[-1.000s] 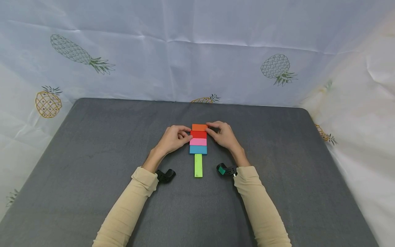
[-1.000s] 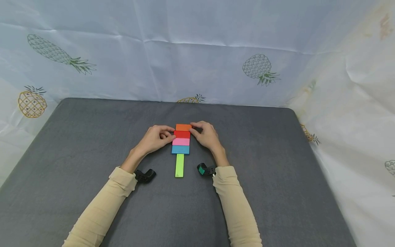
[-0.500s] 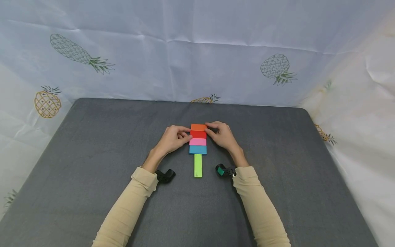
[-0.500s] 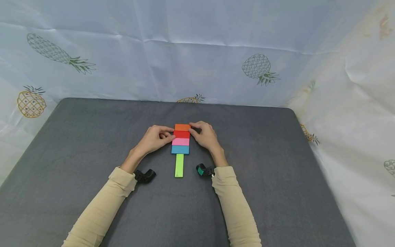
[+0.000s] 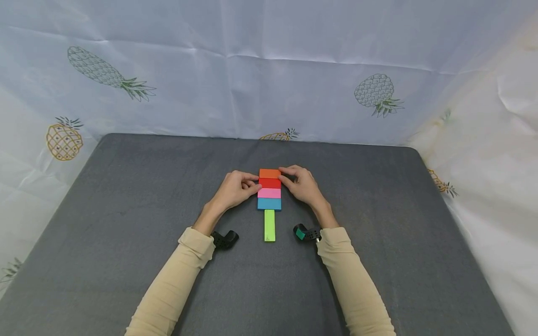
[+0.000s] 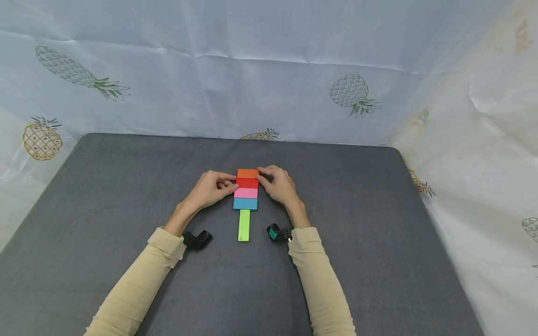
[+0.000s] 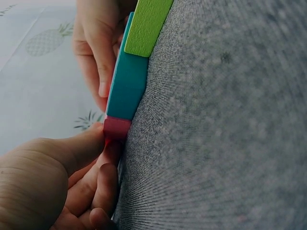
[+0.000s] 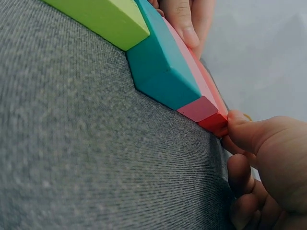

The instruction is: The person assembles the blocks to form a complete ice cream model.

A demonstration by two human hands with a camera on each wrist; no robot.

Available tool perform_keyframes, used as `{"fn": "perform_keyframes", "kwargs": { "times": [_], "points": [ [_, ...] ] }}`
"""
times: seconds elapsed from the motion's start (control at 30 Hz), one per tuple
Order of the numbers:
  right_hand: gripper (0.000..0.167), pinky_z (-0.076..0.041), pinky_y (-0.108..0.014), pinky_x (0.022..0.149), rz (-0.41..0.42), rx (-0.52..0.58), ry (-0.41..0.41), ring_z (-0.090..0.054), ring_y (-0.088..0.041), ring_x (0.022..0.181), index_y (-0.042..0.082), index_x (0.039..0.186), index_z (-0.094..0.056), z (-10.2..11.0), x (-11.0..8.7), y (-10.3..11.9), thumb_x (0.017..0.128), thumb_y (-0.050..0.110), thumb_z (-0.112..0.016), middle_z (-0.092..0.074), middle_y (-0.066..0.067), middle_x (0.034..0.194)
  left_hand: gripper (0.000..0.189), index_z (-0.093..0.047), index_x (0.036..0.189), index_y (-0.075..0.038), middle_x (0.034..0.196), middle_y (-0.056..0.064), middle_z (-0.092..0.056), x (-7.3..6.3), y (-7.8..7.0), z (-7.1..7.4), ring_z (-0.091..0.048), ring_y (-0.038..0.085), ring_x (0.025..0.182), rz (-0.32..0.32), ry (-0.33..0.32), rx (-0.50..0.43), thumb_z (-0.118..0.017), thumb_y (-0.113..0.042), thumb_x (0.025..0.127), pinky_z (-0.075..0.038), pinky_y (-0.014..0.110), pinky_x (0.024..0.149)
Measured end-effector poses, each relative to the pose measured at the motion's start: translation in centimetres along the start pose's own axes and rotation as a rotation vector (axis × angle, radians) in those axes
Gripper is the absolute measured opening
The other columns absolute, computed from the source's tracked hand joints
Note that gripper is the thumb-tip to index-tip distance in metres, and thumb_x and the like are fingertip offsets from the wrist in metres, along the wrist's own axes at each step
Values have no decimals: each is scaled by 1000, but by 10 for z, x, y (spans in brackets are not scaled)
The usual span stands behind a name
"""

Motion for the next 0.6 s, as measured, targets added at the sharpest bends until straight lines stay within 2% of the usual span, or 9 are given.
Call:
{"fn": "perform_keyframes", "kwargs": {
  "times": [0.43,0.6],
  "points": [
    [40,-34,-22,54,-11,-26,4,-43,-14,56,5,136,-66,-1,1,-2,98,19,-70,-70,-17,128,31,-73,120,6,94,17,-78,1,1,0,-61,9,64,-13,-2,0,-73,-13,95,-47,20,61],
    [39,-34,-22,54,11,-42,-28,-43,-13,56,2,135,-66,3,-1,1,99,19,-68,-72,-18,121,31,-73,120,6,94,17,-78,1,0,1,-61,8,63,-35,-4,19,-72,-13,95,-47,20,63]
  ]
}}
Point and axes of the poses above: each hand's wrist, its own x-axis towards the middle knuckle, its own z-axis out of the back of the hand, y = z × x, the point moved 9 cm from there along x, towards the middle knuckle
